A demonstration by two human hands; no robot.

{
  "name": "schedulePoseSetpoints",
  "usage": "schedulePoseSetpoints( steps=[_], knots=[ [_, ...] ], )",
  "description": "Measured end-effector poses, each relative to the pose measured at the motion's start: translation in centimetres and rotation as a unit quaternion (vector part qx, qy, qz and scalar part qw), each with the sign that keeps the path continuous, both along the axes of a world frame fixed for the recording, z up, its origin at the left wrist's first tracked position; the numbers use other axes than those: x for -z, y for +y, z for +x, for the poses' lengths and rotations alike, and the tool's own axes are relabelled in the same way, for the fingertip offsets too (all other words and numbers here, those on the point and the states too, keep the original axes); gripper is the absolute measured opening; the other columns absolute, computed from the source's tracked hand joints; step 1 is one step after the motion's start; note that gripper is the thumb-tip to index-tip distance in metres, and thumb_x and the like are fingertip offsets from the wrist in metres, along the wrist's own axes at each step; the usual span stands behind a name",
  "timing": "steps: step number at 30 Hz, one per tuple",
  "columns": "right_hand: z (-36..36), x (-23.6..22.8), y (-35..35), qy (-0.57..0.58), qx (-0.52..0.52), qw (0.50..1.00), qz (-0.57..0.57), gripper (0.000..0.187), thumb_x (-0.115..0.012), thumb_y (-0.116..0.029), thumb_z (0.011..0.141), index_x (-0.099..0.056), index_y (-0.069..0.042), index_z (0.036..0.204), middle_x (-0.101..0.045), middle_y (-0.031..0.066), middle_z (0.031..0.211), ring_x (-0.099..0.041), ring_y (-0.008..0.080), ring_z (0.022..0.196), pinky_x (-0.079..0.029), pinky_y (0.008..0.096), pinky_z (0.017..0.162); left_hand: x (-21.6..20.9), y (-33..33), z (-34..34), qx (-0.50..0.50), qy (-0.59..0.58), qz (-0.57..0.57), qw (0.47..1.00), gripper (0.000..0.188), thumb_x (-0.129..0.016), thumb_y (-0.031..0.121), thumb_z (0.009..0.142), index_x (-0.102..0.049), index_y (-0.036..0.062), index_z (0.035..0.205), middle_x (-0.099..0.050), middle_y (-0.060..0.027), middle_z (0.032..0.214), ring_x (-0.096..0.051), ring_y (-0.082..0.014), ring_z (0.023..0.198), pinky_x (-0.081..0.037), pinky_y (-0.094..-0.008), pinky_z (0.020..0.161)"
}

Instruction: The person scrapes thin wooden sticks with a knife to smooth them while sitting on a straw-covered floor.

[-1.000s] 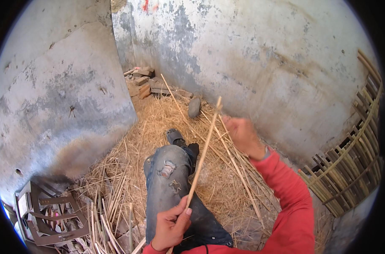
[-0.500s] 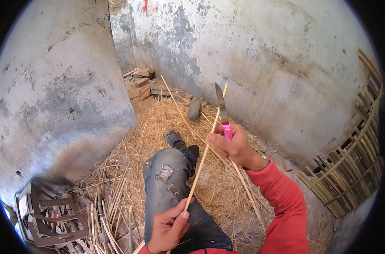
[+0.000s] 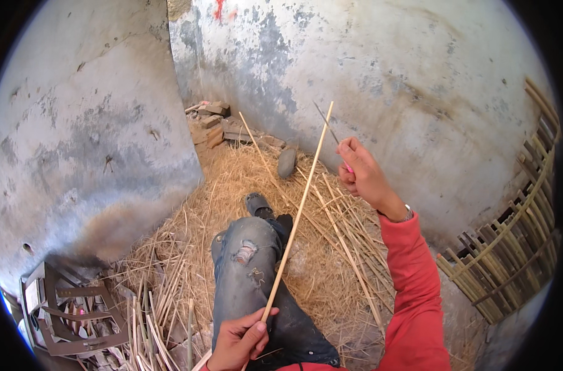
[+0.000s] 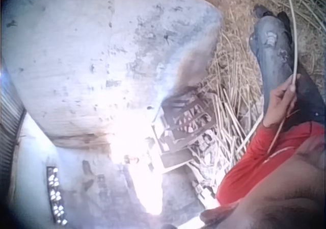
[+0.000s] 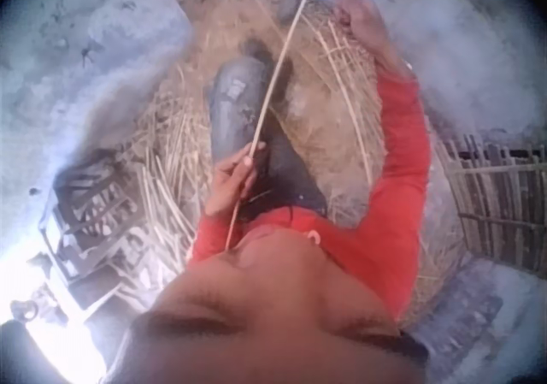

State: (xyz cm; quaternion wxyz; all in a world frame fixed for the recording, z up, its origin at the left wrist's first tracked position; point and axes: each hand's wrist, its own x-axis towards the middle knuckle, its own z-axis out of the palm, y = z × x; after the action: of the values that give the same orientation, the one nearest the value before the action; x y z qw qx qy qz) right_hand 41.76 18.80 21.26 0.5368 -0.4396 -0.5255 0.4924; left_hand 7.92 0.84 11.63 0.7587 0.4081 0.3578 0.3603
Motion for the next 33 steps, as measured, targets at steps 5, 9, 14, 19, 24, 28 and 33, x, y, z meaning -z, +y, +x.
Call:
schedulePoseSetpoints(
  steps=[5,9,14,19,24,28,33],
  knots=[
    [-0.4,-0.1,-0.6,-0.272,0.106,0.948,0.128,0.040,-0.050,-0.037,0.111,-0.059,-0.003,0.091,-0.048,0.0010,0.064,-0.044,0.0090,0.058,-0.037,0.0288,0.053,-0.6,0.1,0.9,-0.080,0.065,0.006,0.995,0.031,-0.062,0.006,0.102,-0.065,-0.0082,0.130,-0.052,0.0024,0.061,-0.042,-0.0046,0.050,-0.029,-0.0226,0.047],
    [-2.0,0.3,-0.8,-0.388,0.205,0.866,0.240,0.043,-0.052,-0.037,0.110,-0.062,-0.001,0.090,-0.047,0.0096,0.062,-0.043,0.0130,0.055,-0.038,0.0350,0.052,-0.2,0.1,1.3,-0.058,0.062,0.093,0.992,0.035,-0.068,0.020,0.103,-0.069,0.0006,0.132,-0.054,0.0073,0.068,-0.043,-0.0015,0.055,-0.033,-0.0192,0.049],
    [-7.6,3.7,-5.3,-0.415,0.079,0.869,0.257,0.044,-0.056,-0.037,0.107,-0.066,-0.002,0.084,-0.047,0.0162,0.056,-0.047,0.0281,0.046,-0.039,0.0426,0.048,0.1,0.9,1.0,-0.103,0.090,0.105,0.985,0.030,-0.063,0.005,0.103,-0.068,-0.0044,0.131,-0.060,0.0031,0.072,-0.047,0.0001,0.061,-0.032,-0.0184,0.053],
    [-8.8,4.4,-7.4,-0.430,0.024,0.850,0.304,0.042,-0.056,-0.035,0.107,-0.067,-0.003,0.083,-0.051,0.0186,0.058,-0.053,0.0324,0.045,-0.039,0.0426,0.045,-0.2,1.5,1.7,-0.128,0.063,0.106,0.984,0.026,-0.070,0.002,0.098,-0.073,-0.0045,0.123,-0.069,0.0010,0.078,-0.054,0.0001,0.070,-0.041,-0.0175,0.059],
    [-3.5,-1.1,0.2,-0.361,0.286,0.833,0.307,0.044,-0.054,-0.035,0.109,-0.067,0.001,0.087,-0.046,0.0167,0.057,-0.044,0.0258,0.047,-0.038,0.0411,0.049,-0.4,0.2,2.2,-0.129,0.136,0.211,0.959,0.025,-0.072,0.000,0.094,-0.073,-0.0082,0.118,-0.074,-0.0009,0.084,-0.057,-0.0012,0.074,-0.047,-0.0179,0.065],
    [0.4,-3.8,3.3,-0.377,0.354,0.797,0.313,0.048,-0.052,-0.038,0.110,-0.066,0.002,0.086,-0.043,0.0155,0.056,-0.041,0.0230,0.049,-0.037,0.0413,0.050,1.1,-0.2,2.2,-0.100,0.159,0.281,0.941,0.033,-0.069,0.014,0.101,-0.070,-0.0010,0.130,-0.057,0.0071,0.073,-0.047,-0.0010,0.062,-0.037,-0.0195,0.053],
    [-3.1,-0.4,0.6,-0.407,0.199,0.834,0.315,0.049,-0.054,-0.039,0.108,-0.063,-0.001,0.078,-0.044,0.0165,0.053,-0.042,0.0293,0.043,-0.036,0.0426,0.046,0.6,0.2,1.5,-0.116,0.183,0.280,0.935,0.032,-0.069,0.014,0.100,-0.070,-0.0013,0.129,-0.060,0.0050,0.073,-0.053,-0.0036,0.064,-0.044,-0.0242,0.056]
  ],
)
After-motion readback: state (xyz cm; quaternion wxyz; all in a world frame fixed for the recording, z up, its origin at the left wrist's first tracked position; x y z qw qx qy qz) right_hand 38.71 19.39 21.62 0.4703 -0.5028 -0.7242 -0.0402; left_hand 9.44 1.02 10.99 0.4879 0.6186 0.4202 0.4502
